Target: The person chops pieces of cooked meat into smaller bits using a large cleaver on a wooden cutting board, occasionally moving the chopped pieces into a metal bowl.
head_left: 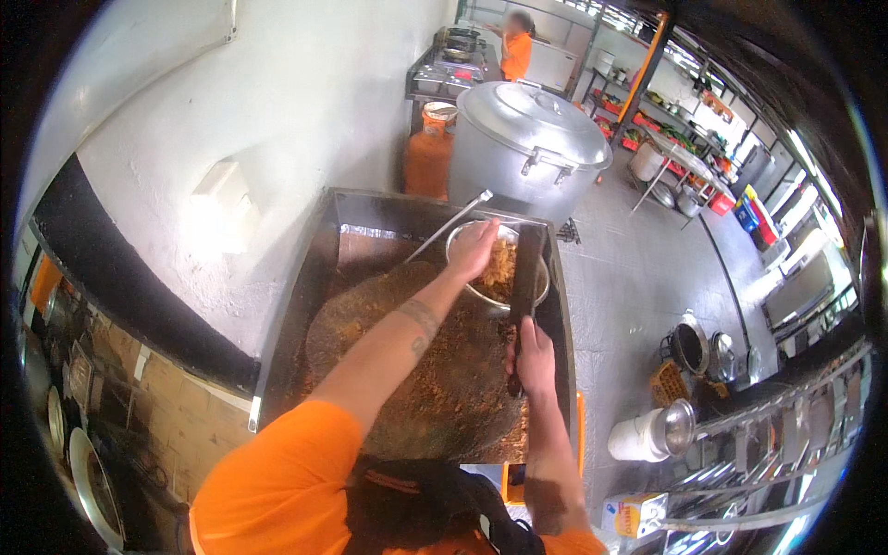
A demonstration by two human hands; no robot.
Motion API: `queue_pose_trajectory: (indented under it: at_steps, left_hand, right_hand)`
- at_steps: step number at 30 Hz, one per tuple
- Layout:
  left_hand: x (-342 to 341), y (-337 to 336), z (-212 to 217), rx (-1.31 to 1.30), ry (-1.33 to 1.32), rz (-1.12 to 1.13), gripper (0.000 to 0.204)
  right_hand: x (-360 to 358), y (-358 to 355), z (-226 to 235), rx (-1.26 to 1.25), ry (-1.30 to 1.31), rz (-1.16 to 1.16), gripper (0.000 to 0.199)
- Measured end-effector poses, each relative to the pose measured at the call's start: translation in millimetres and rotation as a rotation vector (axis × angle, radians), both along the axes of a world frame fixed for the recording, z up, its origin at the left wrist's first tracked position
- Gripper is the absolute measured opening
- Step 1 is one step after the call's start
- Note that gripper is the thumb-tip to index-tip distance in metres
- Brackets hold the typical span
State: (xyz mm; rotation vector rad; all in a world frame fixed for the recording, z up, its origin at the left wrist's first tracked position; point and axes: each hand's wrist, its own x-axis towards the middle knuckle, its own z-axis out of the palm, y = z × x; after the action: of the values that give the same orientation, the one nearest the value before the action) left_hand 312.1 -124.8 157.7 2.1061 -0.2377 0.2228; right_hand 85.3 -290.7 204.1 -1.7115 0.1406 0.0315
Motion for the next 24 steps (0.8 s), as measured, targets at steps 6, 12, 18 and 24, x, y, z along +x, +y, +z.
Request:
queue_pose_trajectory:
  at_steps: [6,12,18,24]
  left_hand:
    - [-114,112,-4,0.225,0.062,0.017,0.071]
    - [-268,207,-81,0.365,0.284,0.069,0.082]
    - [-337,188,-105,0.437,0.3,0.232,0.117]
    - [-312,168,-127,0.387,0.092,0.112,0.096]
  right_hand:
    - [-115,-29,-38,0.226,0.294,-0.006,0.043]
    - [-134,-23,-138,0.256,0.673,0.122,0.049]
    - [-85,5,-153,0.087,0.636,0.219,0.052]
    - [-59,16,-145,-0.051,0.56,0.274,0.046]
